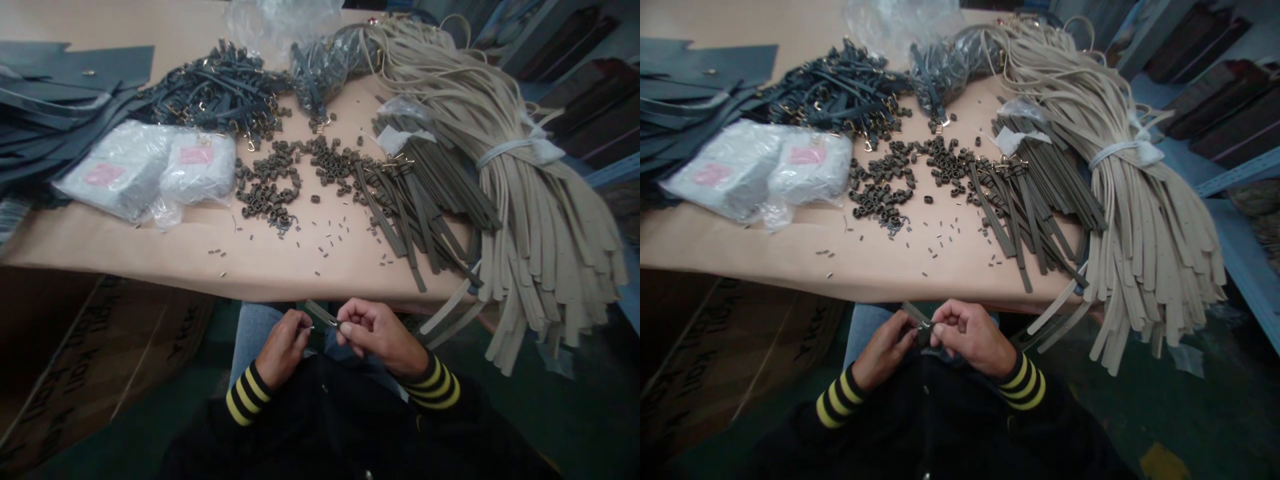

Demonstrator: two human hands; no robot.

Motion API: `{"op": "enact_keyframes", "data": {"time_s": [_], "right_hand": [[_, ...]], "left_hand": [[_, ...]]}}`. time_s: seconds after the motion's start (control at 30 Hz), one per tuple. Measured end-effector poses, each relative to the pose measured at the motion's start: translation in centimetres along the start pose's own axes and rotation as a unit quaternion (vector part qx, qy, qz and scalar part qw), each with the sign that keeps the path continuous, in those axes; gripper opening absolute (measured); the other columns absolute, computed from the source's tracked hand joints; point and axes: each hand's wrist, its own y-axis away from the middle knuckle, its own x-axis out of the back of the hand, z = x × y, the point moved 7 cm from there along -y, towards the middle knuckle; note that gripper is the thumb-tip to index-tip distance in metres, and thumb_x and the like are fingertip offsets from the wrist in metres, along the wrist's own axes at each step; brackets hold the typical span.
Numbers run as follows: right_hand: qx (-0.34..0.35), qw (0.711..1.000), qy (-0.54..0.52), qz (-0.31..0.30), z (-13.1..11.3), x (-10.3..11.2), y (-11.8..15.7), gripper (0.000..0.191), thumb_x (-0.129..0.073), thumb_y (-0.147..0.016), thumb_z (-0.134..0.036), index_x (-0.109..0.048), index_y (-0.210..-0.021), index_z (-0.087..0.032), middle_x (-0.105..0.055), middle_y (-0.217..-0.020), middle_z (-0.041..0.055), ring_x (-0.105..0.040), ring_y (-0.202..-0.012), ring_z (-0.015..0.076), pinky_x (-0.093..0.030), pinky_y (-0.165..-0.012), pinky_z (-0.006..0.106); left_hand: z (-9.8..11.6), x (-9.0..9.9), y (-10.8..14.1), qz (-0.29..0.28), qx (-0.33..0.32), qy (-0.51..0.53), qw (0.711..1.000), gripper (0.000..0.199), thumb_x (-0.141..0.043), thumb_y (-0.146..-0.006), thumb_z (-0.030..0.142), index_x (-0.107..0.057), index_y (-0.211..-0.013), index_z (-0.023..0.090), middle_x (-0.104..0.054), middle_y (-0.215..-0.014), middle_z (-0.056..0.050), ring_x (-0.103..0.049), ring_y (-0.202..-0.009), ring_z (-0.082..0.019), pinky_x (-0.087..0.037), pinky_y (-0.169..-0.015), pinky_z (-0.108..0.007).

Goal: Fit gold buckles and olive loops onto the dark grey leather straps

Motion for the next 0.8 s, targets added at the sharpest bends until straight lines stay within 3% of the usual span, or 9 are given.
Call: {"op": "enact_keyframes", "data": {"time_s": [0.07, 0.13, 0.2, 0.27, 0.4, 0.6, 0.8], "right_hand": [[-0.022, 0.999, -0.025, 0.018, 1.2, 0.6, -0.7, 0.017, -0.053, -0.071, -0.030, -0.046, -0.074, -0.015, -0.055, -0.059, -0.0018, -0.038, -0.039, 0.0032, -0.028, -0.038, 0.017], [-0.037, 0.999, -0.032, 0.025, 2.0, 0.8, -1.3, 0.020, -0.054, -0.070, -0.032, -0.047, -0.075, -0.014, -0.054, -0.060, -0.0020, -0.038, -0.039, 0.0030, -0.026, -0.038, 0.017], [-0.048, 0.998, -0.028, 0.026, 2.5, 0.8, -1.7, 0.022, -0.055, -0.070, -0.033, -0.047, -0.076, -0.013, -0.054, -0.060, -0.0021, -0.038, -0.039, 0.0029, -0.025, -0.038, 0.017], [-0.055, 0.998, -0.021, 0.026, 2.6, 0.7, -1.7, 0.023, -0.055, -0.070, -0.034, -0.047, -0.077, -0.013, -0.054, -0.059, -0.0022, -0.037, -0.038, 0.0026, -0.024, -0.037, 0.016], [-0.067, 0.997, -0.016, 0.025, 2.8, 0.5, -1.7, 0.024, -0.055, -0.070, -0.034, -0.047, -0.077, -0.013, -0.055, -0.061, -0.0017, -0.038, -0.038, 0.0023, -0.025, -0.036, 0.016], [-0.084, 0.996, 0.012, 0.005, 2.7, 0.7, -1.5, 0.025, -0.053, -0.073, -0.036, -0.047, -0.080, -0.013, -0.056, -0.061, -0.0009, -0.039, -0.038, 0.0025, -0.028, -0.035, 0.015], [-0.102, 0.973, 0.206, -0.018, 0.4, 5.1, 1.9, 0.023, -0.048, -0.079, -0.035, -0.056, -0.084, -0.013, -0.058, -0.065, 0.0009, -0.044, -0.043, 0.0054, -0.034, -0.041, 0.018]], "left_hand": [[0.6, 0.3, 0.1, -0.010, 0.031, 0.106, 0.994, 0.015, -0.048, -0.073, 0.024, -0.054, -0.082, 0.014, -0.051, -0.071, -0.002, -0.050, -0.062, -0.012, -0.046, -0.055, -0.025], [1.6, 0.3, 0.3, -0.034, 0.071, 0.231, 0.970, 0.021, -0.051, -0.073, 0.029, -0.054, -0.086, 0.013, -0.052, -0.072, -0.002, -0.050, -0.059, -0.010, -0.046, -0.049, -0.022], [2.7, 0.1, 0.5, -0.053, 0.102, 0.317, 0.941, 0.022, -0.055, -0.071, 0.032, -0.055, -0.078, 0.011, -0.053, -0.070, -0.002, -0.050, -0.055, -0.008, -0.046, -0.047, -0.020], [3.0, 0.2, 0.6, -0.038, 0.123, 0.357, 0.925, 0.025, -0.058, -0.070, 0.035, -0.055, -0.069, 0.010, -0.055, -0.064, -0.001, -0.049, -0.050, -0.006, -0.046, -0.044, -0.018], [2.2, 0.3, 0.4, 0.017, 0.153, 0.370, 0.916, 0.031, -0.059, -0.067, 0.039, -0.054, -0.059, 0.010, -0.054, -0.050, 0.001, -0.047, -0.039, -0.004, -0.041, -0.038, -0.015], [1.7, 0.3, 0.1, 0.040, 0.162, 0.356, 0.920, 0.036, -0.058, -0.066, 0.042, -0.052, -0.052, 0.010, -0.051, -0.038, 0.002, -0.043, -0.031, -0.004, -0.036, -0.033, -0.015], [1.6, 1.8, 0.1, 0.087, 0.133, 0.340, 0.927, 0.032, -0.058, -0.067, 0.038, -0.053, -0.052, 0.011, -0.053, -0.041, 0.002, -0.046, -0.034, -0.005, -0.039, -0.035, -0.015]]}}
